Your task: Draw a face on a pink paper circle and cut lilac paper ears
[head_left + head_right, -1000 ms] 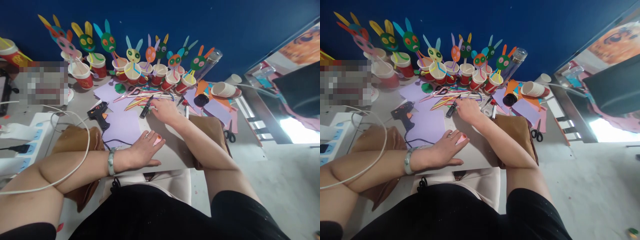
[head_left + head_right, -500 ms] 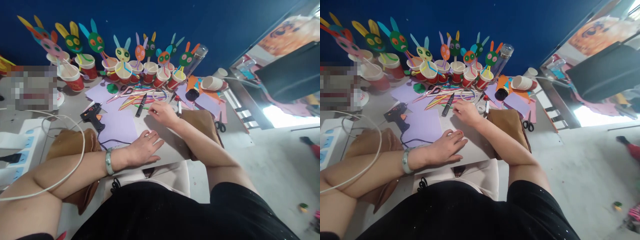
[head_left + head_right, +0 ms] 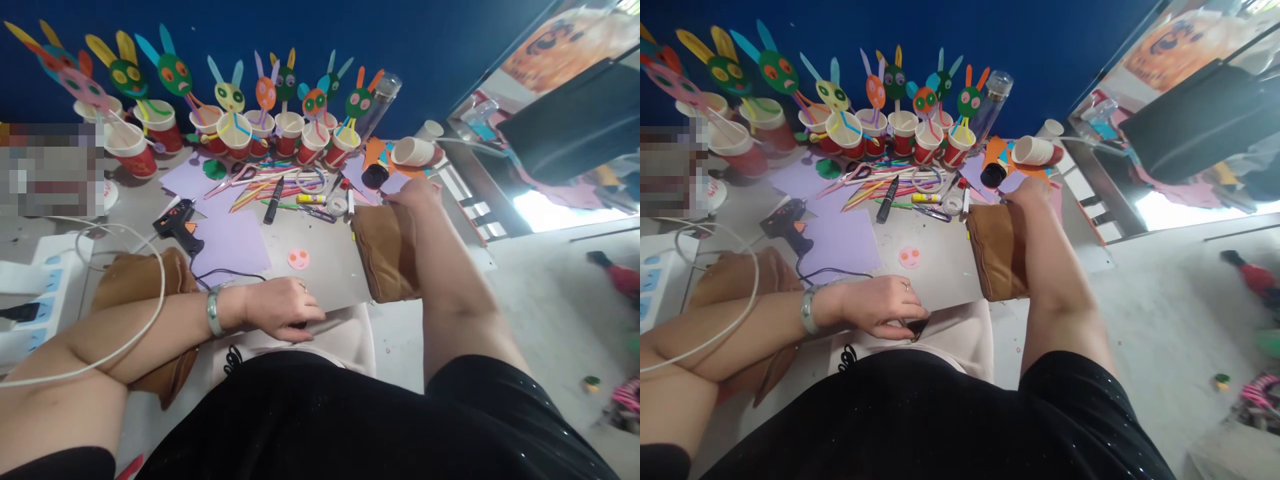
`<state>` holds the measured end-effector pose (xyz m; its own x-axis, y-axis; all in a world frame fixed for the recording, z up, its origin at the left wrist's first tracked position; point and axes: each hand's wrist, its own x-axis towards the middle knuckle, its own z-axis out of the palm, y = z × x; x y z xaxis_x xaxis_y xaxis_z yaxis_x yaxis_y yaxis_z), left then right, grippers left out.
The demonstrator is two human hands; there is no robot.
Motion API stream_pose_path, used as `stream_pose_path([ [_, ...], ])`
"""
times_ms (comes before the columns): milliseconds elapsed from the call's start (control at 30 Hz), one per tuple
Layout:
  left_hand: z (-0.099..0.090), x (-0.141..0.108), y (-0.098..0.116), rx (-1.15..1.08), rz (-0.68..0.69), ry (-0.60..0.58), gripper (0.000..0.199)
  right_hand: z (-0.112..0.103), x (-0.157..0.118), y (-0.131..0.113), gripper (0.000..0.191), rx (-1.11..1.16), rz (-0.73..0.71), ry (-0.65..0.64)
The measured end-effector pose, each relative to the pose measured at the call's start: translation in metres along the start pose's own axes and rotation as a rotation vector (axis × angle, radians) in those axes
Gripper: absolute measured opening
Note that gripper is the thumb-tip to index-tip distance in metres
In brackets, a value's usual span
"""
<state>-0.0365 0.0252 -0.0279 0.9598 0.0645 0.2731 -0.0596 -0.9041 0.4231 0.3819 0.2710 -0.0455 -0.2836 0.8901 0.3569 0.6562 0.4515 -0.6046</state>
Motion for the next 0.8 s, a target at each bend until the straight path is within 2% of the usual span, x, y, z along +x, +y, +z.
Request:
stream_pose_path([
  [100, 0.001, -0.001, 0.0, -0.041, 0.0, 0.027, 0.033, 0.005, 0.003, -0.001, 0.067, -0.208, 0.097, 0.233],
  [200, 0.001, -0.002, -0.001, -0.125, -0.049, 0.087, 0.033, 0.004, 0.001, -0.018, 0.069, -0.328, 0.043, 0.373],
  [300, 0.001, -0.002, -0.004, -0.346, -0.236, 0.271, 0.031, 0.009, -0.01, -0.065, 0.054, -0.423, -0.094, 0.498],
  [367, 0.0, 0.0, -0.009, -0.566, -0.445, 0.462, 0.037, 0.023, -0.022, -0.113, 0.036, -0.513, -0.081, 0.548],
  [467, -0.003, 0.003, -0.018, -0.964, -0.748, 0.768, 0.059, 0.06, -0.043, -0.185, 0.018, -0.561, -0.211, 0.483],
  [533, -0.009, 0.006, -0.023, -1.213, -0.83, 0.934, 0.068, 0.089, -0.055, -0.218, 0.016, -0.489, -0.346, 0.406],
  [567, -0.012, 0.008, -0.026, -1.299, -0.836, 1.005, 0.065, 0.103, -0.061, -0.227, 0.016, -0.455, -0.419, 0.374],
  [667, -0.023, 0.01, -0.032, -1.386, -0.859, 1.178, 0.048, 0.133, -0.075, -0.235, 0.014, -0.419, -0.557, 0.275],
  [733, -0.029, 0.01, -0.037, -1.316, -0.937, 1.268, 0.035, 0.145, -0.08, -0.232, 0.016, -0.396, -0.67, 0.142],
  [800, -0.034, 0.009, -0.043, -1.233, -0.997, 1.32, 0.023, 0.15, -0.081, -0.228, 0.014, -0.344, -0.741, 0.076],
])
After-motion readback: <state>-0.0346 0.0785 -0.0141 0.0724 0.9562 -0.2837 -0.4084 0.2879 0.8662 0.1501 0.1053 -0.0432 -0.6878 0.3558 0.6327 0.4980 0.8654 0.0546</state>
